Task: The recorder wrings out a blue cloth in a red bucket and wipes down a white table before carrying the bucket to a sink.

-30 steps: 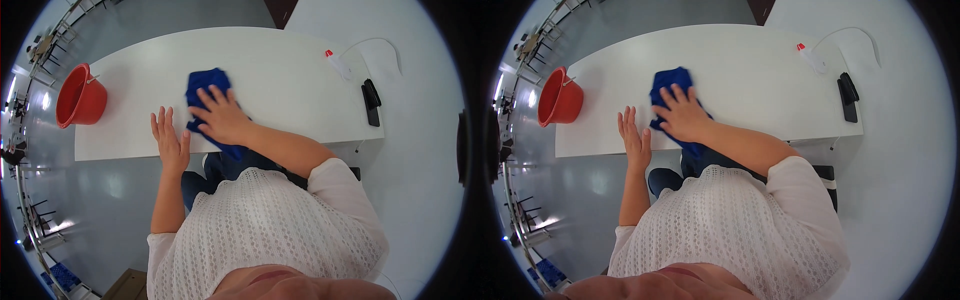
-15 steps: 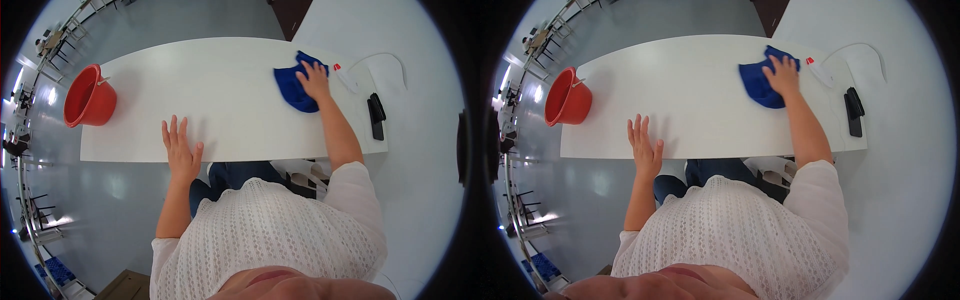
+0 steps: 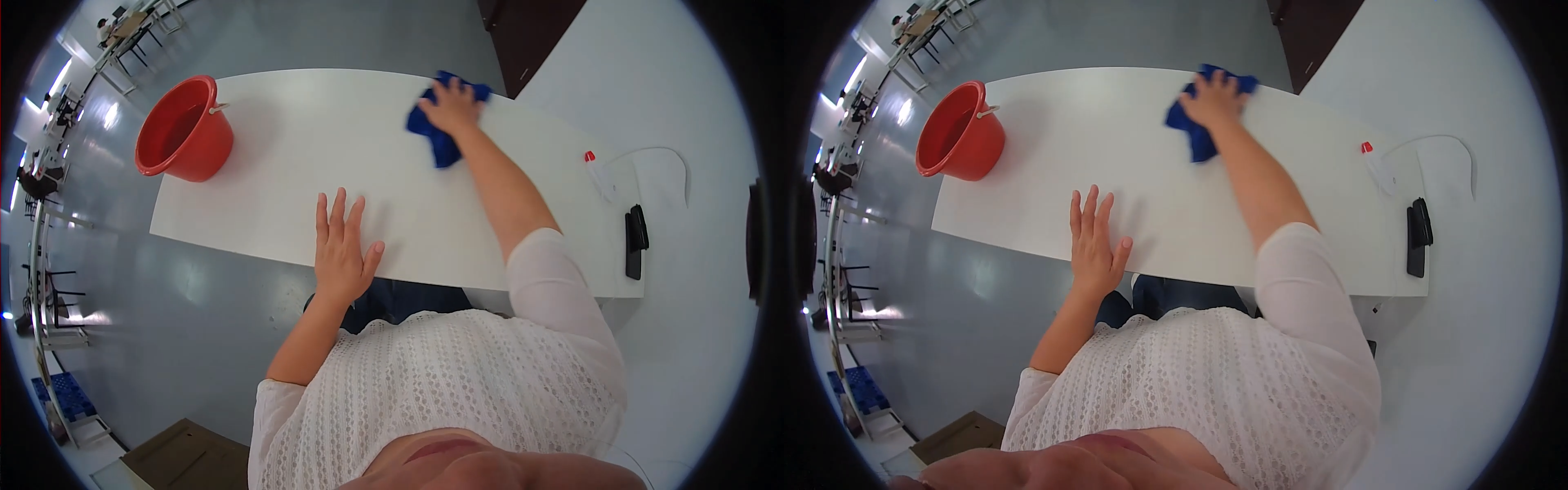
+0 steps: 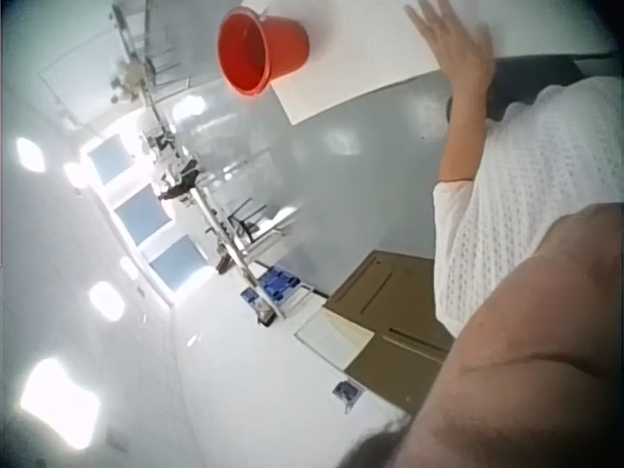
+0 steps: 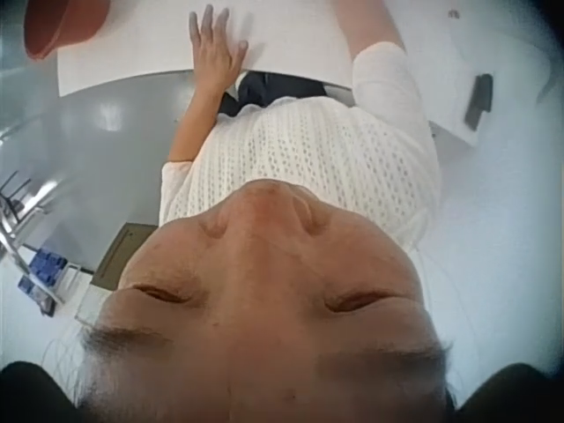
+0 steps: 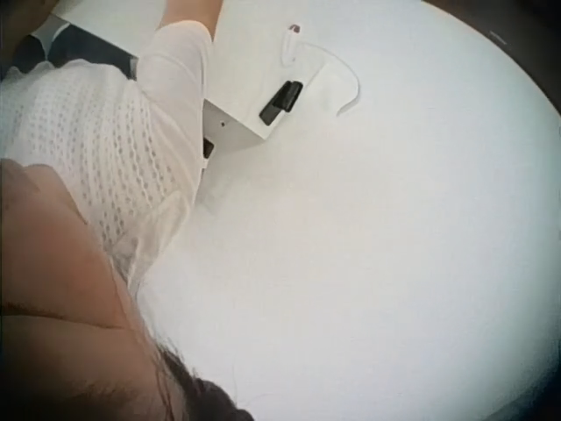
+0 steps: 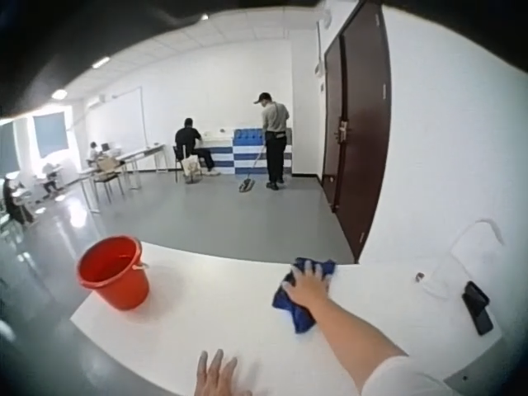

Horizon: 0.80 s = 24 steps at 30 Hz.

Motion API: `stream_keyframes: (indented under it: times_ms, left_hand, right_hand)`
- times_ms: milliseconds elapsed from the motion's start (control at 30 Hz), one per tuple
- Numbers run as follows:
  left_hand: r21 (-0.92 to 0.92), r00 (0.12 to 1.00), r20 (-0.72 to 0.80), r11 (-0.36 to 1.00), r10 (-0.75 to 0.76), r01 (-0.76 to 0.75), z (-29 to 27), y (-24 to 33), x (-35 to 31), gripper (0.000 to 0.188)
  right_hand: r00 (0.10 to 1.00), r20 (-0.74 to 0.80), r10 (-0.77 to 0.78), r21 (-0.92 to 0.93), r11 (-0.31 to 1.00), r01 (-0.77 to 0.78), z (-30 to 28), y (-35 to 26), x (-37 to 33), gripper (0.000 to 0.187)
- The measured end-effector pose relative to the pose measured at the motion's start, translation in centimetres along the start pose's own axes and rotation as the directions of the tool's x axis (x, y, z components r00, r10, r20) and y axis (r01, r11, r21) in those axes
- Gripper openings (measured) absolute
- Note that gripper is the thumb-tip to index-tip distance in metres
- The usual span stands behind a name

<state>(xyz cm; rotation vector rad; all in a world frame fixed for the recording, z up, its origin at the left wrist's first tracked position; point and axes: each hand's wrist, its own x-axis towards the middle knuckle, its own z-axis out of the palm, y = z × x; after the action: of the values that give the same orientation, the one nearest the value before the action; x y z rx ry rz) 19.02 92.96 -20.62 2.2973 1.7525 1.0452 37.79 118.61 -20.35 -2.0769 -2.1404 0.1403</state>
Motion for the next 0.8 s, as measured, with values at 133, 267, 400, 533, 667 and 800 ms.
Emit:
stream_keyframes:
  times_ms: [133, 267, 400, 533, 667, 800]
  left_hand:
    - [0.0, 1.0, -0.011, 1.0, -0.026, 0.026, 0.0, 0.0, 0.1, 0.058]
    - [-0.021, 0.999, -0.048, 0.999, -0.026, 0.025, 0.4, -0.1, 0.1, 0.061]
    - [-0.015, 0.997, -0.076, 1.0, -0.016, 0.015, 0.1, -0.3, 0.0, 0.063]
    - [-0.01, 0.996, -0.085, 1.0, -0.006, 0.005, 0.3, -0.5, -0.3, 0.062]
    - [-0.014, 0.996, -0.085, 1.0, 0.003, -0.004, 0.3, -0.4, -0.1, 0.061]
    - [-0.024, 0.994, -0.109, 1.0, 0.017, -0.02, 0.3, -0.7, -0.2, 0.06]
  right_hand:
    - [0.932, 0.02, -0.361, 0.056, 0.931, 0.36, 2.5, -12.2, -1.4, 0.062]
    - [0.711, -0.003, -0.704, 0.174, 0.699, 0.693, 4.4, -19.5, -5.5, 0.051]
    - [0.641, -0.057, -0.765, 0.217, 0.617, 0.756, 4.5, -20.0, -5.8, 0.046]
    - [0.792, -0.081, -0.605, 0.161, 0.777, 0.609, 3.7, -15.1, -4.4, 0.045]
    - [0.863, -0.211, -0.459, 0.071, 0.874, 0.481, 2.7, -5.1, -3.4, 0.044]
    - [0.921, -0.203, -0.333, 0.032, 0.938, 0.346, -0.1, 7.2, -6.8, 0.045]
